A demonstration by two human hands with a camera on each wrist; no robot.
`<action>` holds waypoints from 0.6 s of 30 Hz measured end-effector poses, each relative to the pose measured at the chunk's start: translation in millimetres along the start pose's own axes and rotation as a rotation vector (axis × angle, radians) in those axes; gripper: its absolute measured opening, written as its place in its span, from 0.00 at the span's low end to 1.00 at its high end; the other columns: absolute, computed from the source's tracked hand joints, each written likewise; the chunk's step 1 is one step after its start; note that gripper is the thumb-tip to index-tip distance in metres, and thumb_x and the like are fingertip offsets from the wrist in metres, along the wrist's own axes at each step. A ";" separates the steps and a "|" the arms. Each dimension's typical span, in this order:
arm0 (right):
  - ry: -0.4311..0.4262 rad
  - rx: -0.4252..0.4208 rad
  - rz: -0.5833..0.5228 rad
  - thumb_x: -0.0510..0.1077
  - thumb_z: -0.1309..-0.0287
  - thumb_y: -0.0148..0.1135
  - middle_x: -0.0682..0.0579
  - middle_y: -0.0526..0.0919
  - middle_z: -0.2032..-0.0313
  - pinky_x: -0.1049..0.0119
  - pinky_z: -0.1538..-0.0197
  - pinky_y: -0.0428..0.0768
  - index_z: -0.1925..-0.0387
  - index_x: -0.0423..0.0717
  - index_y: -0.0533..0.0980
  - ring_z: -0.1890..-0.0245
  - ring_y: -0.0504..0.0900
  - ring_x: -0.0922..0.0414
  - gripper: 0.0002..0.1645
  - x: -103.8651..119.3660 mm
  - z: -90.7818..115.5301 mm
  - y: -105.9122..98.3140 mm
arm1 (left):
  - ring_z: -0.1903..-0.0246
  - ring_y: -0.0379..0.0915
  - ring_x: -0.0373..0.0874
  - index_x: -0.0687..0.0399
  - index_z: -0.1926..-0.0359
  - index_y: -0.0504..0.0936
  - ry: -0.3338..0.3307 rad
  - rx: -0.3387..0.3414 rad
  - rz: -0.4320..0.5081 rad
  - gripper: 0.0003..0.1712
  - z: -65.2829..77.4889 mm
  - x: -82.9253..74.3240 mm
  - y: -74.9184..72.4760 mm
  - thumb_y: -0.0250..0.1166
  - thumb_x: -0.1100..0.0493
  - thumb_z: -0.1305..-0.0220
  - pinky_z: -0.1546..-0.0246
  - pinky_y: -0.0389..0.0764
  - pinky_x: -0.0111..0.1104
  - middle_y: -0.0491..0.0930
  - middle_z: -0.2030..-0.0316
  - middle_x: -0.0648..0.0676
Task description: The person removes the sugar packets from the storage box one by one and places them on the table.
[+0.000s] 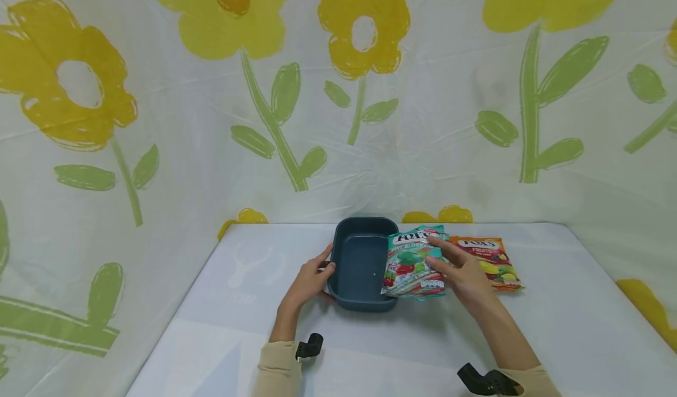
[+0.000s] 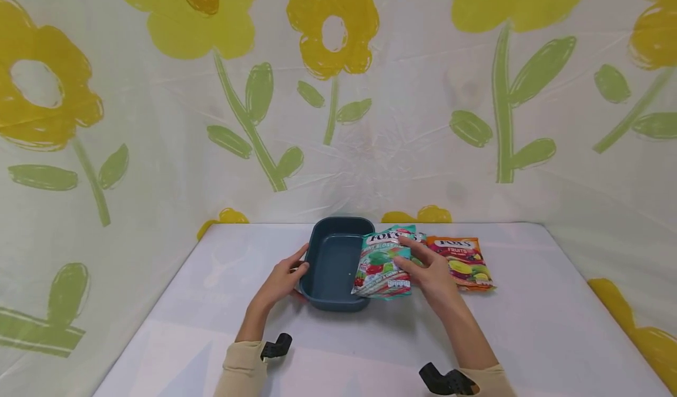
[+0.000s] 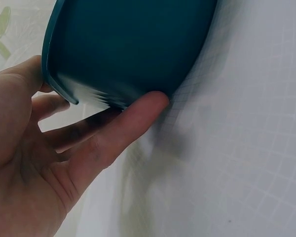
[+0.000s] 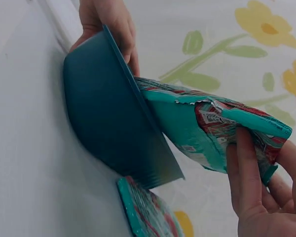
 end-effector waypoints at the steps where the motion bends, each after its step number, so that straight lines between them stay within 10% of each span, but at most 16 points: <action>1: 0.001 0.000 -0.006 0.55 0.41 0.66 0.52 0.61 0.30 0.73 0.47 0.83 0.30 0.61 0.67 0.44 0.73 0.59 0.38 0.0 1.1 -1.6 | 0.42 0.74 0.65 0.44 0.24 0.55 -0.001 0.000 0.000 0.34 0.0 0.1 -0.4 0.52 0.57 0.27 0.78 0.87 0.43 0.72 0.38 0.69; 18: -0.016 0.034 0.063 0.53 0.36 0.62 0.60 0.69 0.42 0.70 0.50 0.85 0.28 0.58 0.64 0.52 0.81 0.64 0.36 3.2 22.8 -33.7 | 0.44 0.75 0.64 0.45 0.23 0.54 -0.014 0.010 -0.004 0.34 -0.1 -2.7 -2.5 0.51 0.57 0.27 0.78 0.88 0.43 0.72 0.38 0.69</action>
Point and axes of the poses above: each hand's wrist, its own z-axis away from the middle knuckle, its own y-axis out of the palm, x = y × z, the point moved 3 cm from there along -z, towards the middle knuckle
